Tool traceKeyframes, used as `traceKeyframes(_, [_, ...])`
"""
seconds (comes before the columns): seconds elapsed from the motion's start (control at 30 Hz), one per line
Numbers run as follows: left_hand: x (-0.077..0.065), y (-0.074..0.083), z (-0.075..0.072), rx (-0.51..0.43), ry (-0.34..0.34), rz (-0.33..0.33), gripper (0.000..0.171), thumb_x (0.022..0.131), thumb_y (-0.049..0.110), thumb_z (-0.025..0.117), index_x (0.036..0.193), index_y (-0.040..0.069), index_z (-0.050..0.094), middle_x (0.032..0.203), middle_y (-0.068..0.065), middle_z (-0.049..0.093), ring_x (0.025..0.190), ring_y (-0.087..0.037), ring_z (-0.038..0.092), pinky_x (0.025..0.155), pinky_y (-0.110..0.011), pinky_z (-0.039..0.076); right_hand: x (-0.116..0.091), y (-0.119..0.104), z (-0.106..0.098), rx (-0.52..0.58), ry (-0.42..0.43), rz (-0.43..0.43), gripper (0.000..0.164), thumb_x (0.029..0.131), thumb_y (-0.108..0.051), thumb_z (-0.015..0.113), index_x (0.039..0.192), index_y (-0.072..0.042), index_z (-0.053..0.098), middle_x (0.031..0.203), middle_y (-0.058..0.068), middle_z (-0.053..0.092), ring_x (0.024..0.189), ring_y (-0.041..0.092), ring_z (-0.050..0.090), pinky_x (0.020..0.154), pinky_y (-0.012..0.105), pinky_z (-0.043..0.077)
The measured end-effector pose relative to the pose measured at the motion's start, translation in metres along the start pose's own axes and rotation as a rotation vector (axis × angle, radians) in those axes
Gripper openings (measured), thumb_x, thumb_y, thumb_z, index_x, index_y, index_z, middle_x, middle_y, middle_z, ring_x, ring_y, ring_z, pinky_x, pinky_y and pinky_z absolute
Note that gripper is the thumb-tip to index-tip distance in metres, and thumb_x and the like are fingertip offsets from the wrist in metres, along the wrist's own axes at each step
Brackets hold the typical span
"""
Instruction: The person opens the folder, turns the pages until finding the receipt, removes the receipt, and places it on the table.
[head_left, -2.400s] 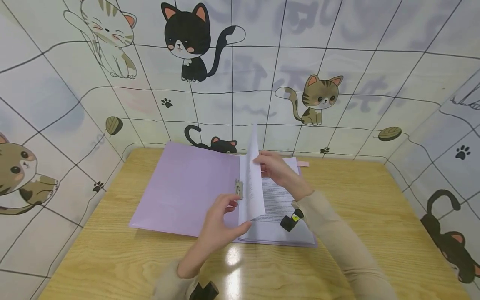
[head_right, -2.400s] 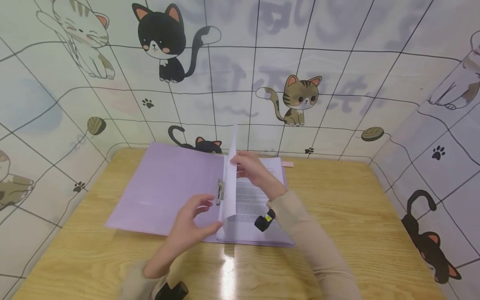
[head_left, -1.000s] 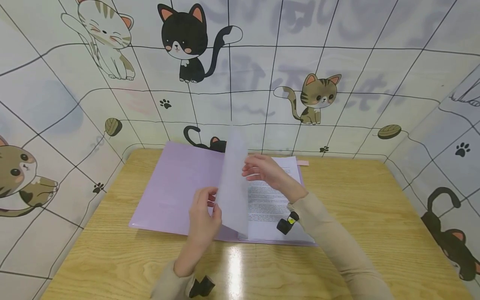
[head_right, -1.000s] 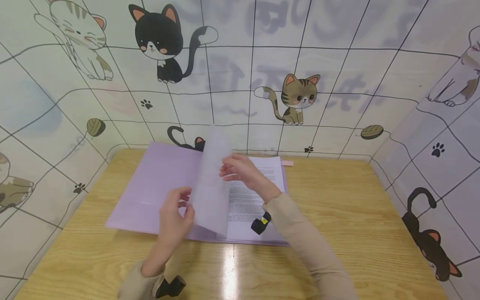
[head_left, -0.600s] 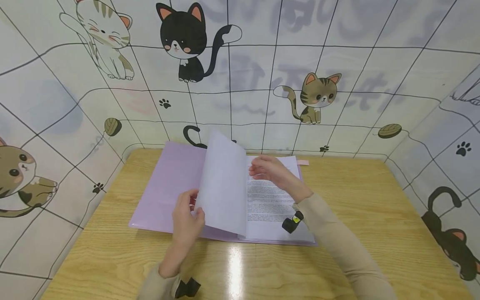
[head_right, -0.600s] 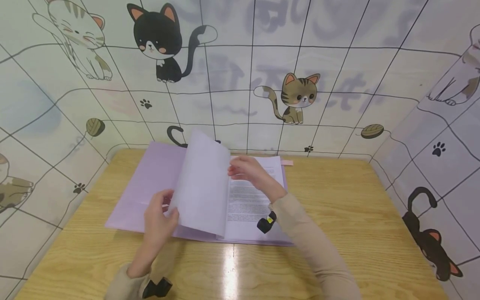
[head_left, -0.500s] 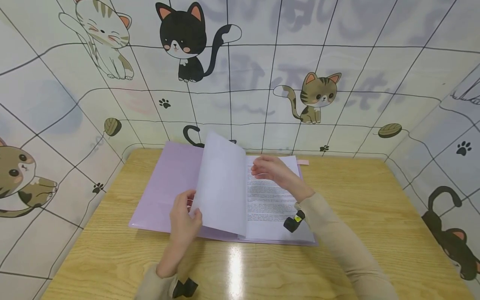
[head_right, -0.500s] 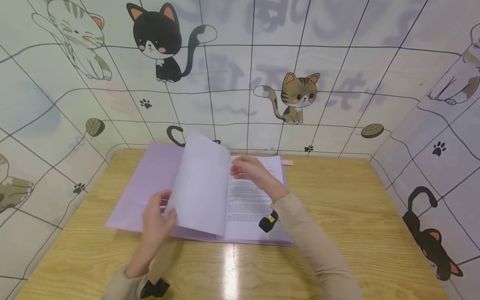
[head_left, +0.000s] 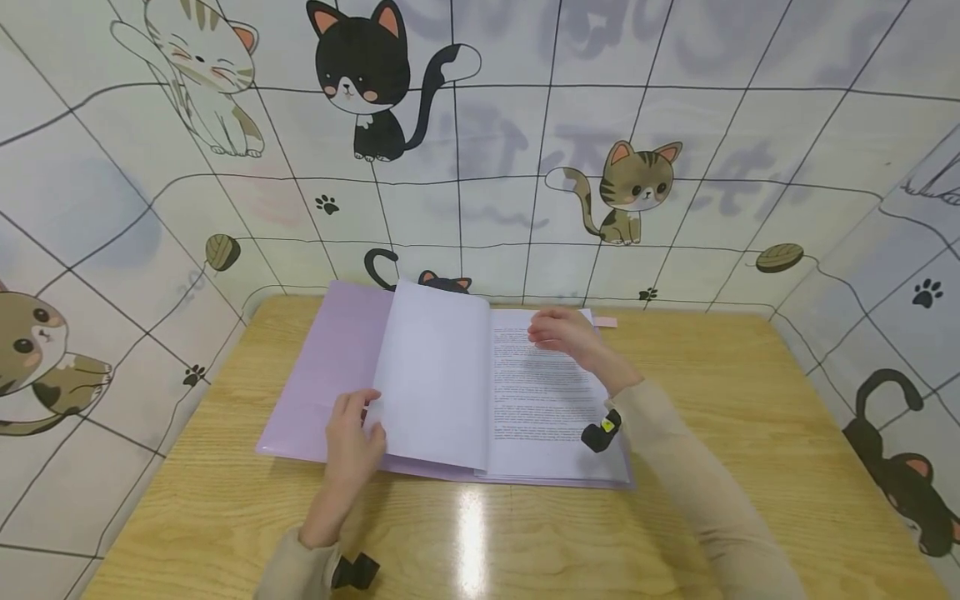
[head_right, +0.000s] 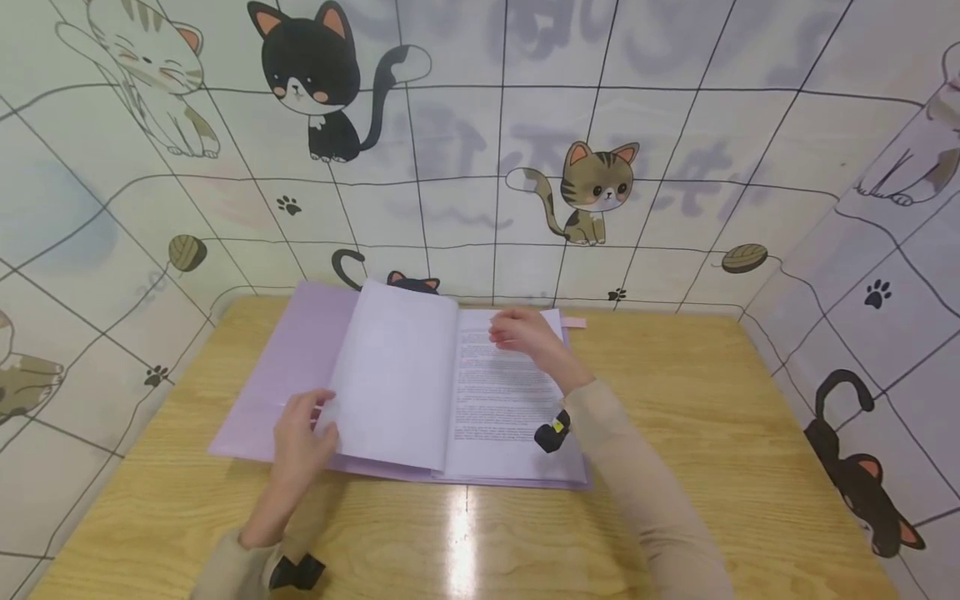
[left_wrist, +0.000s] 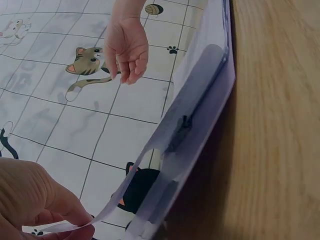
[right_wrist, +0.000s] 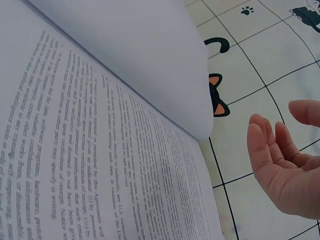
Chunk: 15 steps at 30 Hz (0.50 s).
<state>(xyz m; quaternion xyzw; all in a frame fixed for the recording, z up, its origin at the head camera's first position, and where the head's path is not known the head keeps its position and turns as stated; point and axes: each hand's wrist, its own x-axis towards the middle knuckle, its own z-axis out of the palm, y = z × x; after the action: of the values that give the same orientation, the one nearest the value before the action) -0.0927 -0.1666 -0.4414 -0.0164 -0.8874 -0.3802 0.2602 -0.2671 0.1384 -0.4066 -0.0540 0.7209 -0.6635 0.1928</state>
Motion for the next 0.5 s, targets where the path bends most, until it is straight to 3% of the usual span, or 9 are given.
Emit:
traceKeyframes(0.3, [-0.003, -0.011, 0.001, 0.051, -0.060, -0.072, 0.034, 0.064, -0.024, 0.053, 0.097, -0.015, 0.058, 0.094, -0.028, 0.053, 0.080, -0.038, 0.056, 0.067, -0.045, 0.052, 0.010, 0.009, -0.019, -0.009, 0.084, 0.076, 0.042, 0.094, -0.007, 0.050, 0.130, 0.013, 0.038, 0.120, 0.026, 0.051, 0.086, 0.013, 0.061, 0.083, 0.024, 0.051])
traceKeyframes(0.5, [-0.004, -0.019, 0.004, 0.091, -0.128, -0.113, 0.033, 0.067, -0.022, 0.053, 0.099, -0.017, 0.058, 0.096, -0.030, 0.053, 0.082, -0.039, 0.055, 0.070, -0.046, 0.051, 0.015, 0.018, -0.029, -0.003, 0.125, 0.110, 0.036, 0.095, -0.010, 0.051, 0.124, 0.007, 0.041, 0.111, 0.017, 0.053, 0.086, 0.014, 0.060, 0.084, 0.024, 0.050])
